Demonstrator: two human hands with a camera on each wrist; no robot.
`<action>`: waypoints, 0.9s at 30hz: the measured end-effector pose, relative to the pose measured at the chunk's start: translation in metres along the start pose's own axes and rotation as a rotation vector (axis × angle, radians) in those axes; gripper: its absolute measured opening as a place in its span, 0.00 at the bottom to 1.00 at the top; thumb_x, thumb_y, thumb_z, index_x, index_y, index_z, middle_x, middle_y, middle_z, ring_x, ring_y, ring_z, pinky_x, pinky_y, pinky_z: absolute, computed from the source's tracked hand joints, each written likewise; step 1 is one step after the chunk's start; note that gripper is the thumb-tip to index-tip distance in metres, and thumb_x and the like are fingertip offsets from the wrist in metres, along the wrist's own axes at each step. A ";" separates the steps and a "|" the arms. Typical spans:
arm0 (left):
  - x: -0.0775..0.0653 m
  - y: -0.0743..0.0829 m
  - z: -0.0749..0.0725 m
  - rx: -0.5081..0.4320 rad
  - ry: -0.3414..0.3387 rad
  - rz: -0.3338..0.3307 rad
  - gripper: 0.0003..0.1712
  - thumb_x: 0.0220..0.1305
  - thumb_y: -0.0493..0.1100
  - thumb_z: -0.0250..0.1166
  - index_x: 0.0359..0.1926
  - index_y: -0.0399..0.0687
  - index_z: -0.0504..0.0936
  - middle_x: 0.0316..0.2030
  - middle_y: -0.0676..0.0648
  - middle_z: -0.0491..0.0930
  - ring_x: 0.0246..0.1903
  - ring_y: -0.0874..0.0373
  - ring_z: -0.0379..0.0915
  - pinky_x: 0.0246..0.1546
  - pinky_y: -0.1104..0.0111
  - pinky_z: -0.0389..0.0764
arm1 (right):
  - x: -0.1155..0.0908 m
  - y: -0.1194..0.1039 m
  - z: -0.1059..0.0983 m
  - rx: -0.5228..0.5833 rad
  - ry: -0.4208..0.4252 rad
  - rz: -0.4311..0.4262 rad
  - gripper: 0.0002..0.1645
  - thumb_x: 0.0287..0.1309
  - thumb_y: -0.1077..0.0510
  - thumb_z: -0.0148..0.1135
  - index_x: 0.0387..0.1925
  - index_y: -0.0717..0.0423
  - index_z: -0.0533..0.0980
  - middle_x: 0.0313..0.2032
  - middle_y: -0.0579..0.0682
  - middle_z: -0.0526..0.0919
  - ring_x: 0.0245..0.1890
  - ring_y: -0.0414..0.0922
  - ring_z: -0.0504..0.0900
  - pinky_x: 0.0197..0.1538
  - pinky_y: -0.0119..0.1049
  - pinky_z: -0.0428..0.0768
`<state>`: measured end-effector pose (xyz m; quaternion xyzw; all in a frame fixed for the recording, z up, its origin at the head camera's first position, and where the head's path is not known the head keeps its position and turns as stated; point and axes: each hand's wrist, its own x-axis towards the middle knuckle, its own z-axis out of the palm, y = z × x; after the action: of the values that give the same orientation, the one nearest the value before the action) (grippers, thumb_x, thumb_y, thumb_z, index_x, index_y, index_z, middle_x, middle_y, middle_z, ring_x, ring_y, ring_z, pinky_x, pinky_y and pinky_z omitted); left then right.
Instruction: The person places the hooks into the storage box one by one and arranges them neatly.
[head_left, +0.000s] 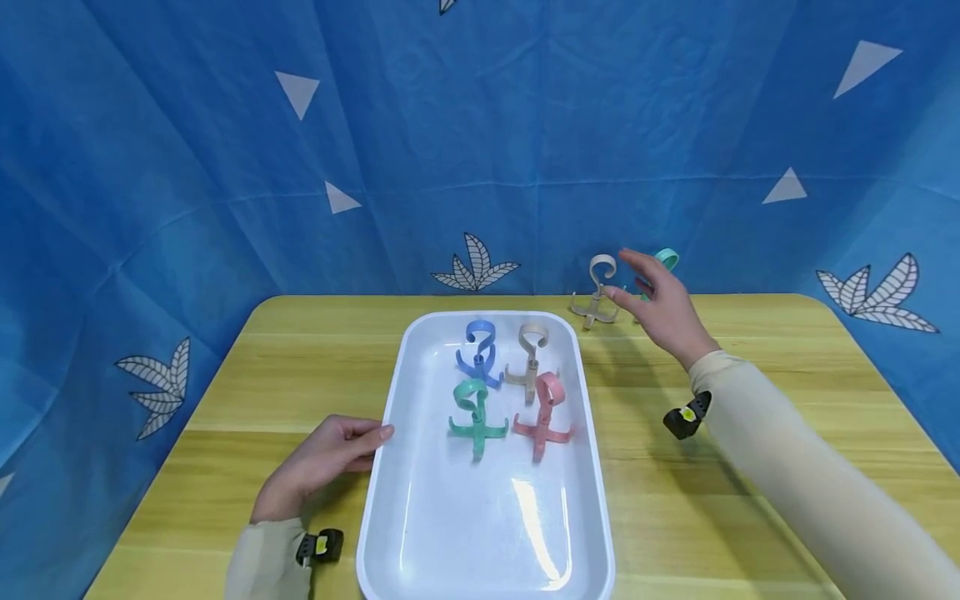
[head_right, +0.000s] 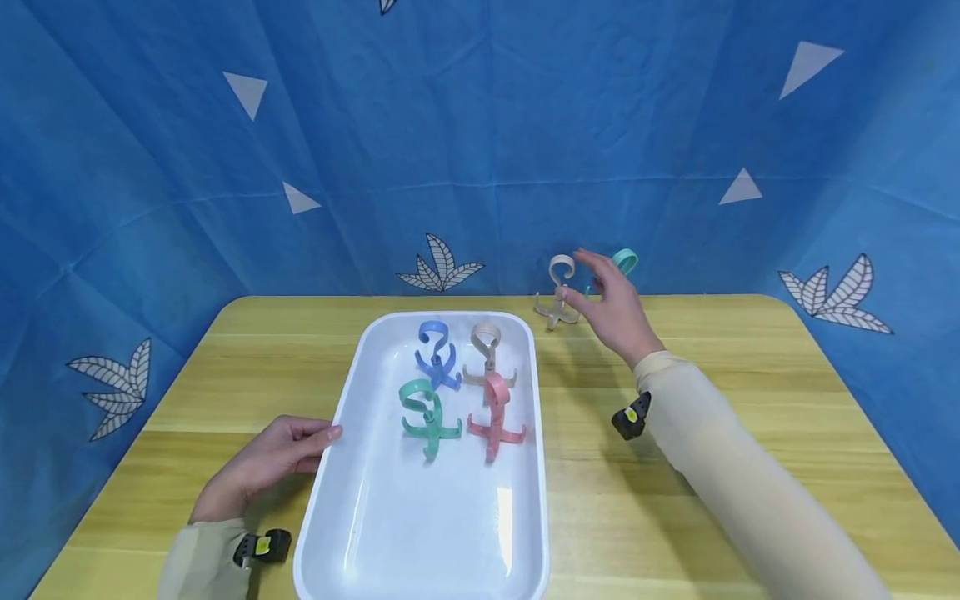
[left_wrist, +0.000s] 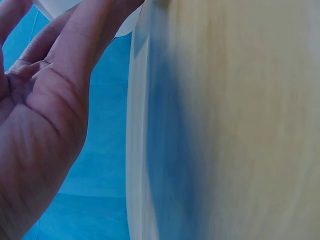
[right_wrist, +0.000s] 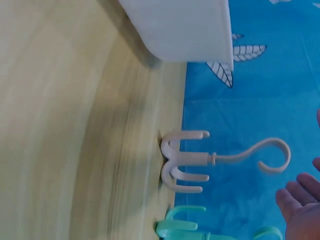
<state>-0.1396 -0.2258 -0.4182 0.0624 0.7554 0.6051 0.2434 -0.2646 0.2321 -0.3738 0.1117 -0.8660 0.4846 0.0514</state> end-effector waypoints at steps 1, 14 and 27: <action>0.000 0.000 0.000 0.002 0.000 -0.001 0.30 0.73 0.48 0.59 0.60 0.22 0.72 0.52 0.31 0.78 0.48 0.45 0.81 0.47 0.57 0.83 | 0.003 0.001 0.000 0.003 0.003 0.009 0.41 0.68 0.45 0.60 0.75 0.52 0.58 0.73 0.53 0.56 0.72 0.52 0.55 0.70 0.48 0.61; -0.001 -0.003 -0.001 -0.016 -0.001 0.000 0.29 0.73 0.47 0.59 0.60 0.21 0.72 0.52 0.30 0.78 0.47 0.43 0.81 0.47 0.56 0.83 | 0.029 0.016 0.007 0.030 0.049 0.108 0.38 0.70 0.47 0.57 0.73 0.58 0.59 0.70 0.58 0.62 0.70 0.54 0.61 0.66 0.48 0.69; 0.002 -0.003 -0.001 -0.012 -0.005 -0.008 0.29 0.73 0.47 0.60 0.59 0.22 0.73 0.52 0.31 0.78 0.47 0.44 0.81 0.47 0.57 0.83 | 0.040 0.017 0.015 0.035 0.103 0.102 0.22 0.71 0.63 0.54 0.64 0.63 0.69 0.59 0.60 0.70 0.62 0.56 0.69 0.61 0.48 0.74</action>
<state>-0.1410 -0.2270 -0.4213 0.0596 0.7515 0.6085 0.2479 -0.3076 0.2221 -0.3876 0.0431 -0.8581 0.5069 0.0693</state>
